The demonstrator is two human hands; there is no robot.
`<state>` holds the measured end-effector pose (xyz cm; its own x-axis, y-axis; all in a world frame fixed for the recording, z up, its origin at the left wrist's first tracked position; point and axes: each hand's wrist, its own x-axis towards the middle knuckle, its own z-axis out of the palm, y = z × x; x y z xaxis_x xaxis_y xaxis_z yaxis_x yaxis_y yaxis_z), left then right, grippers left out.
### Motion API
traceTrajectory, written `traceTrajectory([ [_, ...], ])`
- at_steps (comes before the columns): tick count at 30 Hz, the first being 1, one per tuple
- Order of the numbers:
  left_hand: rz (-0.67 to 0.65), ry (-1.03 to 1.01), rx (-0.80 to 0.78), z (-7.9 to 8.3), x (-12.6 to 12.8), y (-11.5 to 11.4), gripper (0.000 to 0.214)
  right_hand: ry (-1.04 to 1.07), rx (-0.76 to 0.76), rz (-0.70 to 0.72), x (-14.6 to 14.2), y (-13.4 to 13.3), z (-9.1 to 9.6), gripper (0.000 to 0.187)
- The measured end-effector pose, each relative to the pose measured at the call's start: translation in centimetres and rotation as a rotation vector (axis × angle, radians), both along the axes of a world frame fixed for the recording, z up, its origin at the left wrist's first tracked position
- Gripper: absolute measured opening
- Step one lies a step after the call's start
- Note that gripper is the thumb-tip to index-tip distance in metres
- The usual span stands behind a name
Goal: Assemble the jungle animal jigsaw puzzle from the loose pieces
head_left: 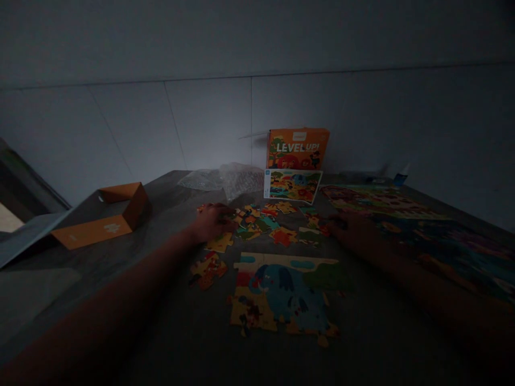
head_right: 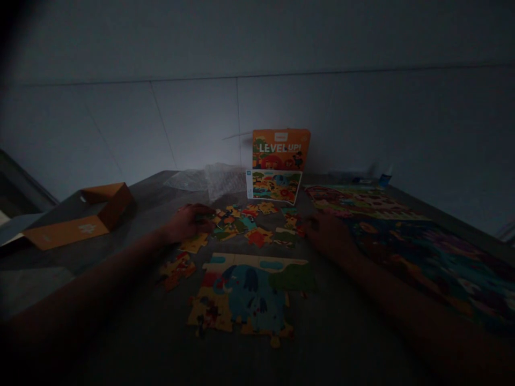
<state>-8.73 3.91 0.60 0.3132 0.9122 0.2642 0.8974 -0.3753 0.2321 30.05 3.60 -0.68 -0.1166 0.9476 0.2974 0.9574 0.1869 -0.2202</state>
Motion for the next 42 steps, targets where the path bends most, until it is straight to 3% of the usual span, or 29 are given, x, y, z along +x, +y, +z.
traceTrajectory([
  [5,-0.02,-0.026,0.02,-0.2,0.0,0.3,0.037,-0.004,0.028,0.017,-0.3,-0.1,0.0,0.039],
  [9,-0.001,-0.075,0.061,0.1,0.0,0.2,0.042,0.011,0.016,0.044,-0.5,-0.2,0.1,0.035],
  [14,0.014,-0.163,0.217,0.8,0.0,-0.2,0.046,0.064,-0.001,0.072,-0.5,-0.1,-0.2,0.032],
  [20,0.279,-0.313,0.409,1.3,-0.5,-0.1,0.043,0.077,-0.048,0.045,-0.8,-0.3,0.1,0.029],
  [24,0.354,-0.448,0.344,1.5,-0.1,-0.2,0.045,0.075,-0.068,0.042,-1.1,-0.6,0.5,0.028],
  [27,0.199,-0.439,0.238,1.3,0.5,-0.5,0.048,0.092,-0.074,0.042,-1.3,-0.7,0.7,0.027],
  [31,-0.013,-0.202,0.069,0.6,1.0,-0.8,0.066,0.085,-0.072,0.045,-1.4,-0.8,0.8,0.027],
  [35,0.029,-0.011,-0.02,0.0,0.7,-0.5,0.072,0.081,-0.097,0.027,-1.4,-0.8,0.9,0.029],
  [42,0.079,-0.017,-0.034,0.1,0.0,0.4,0.055,0.087,-0.02,0.067,-1.0,-0.4,0.0,0.028],
])
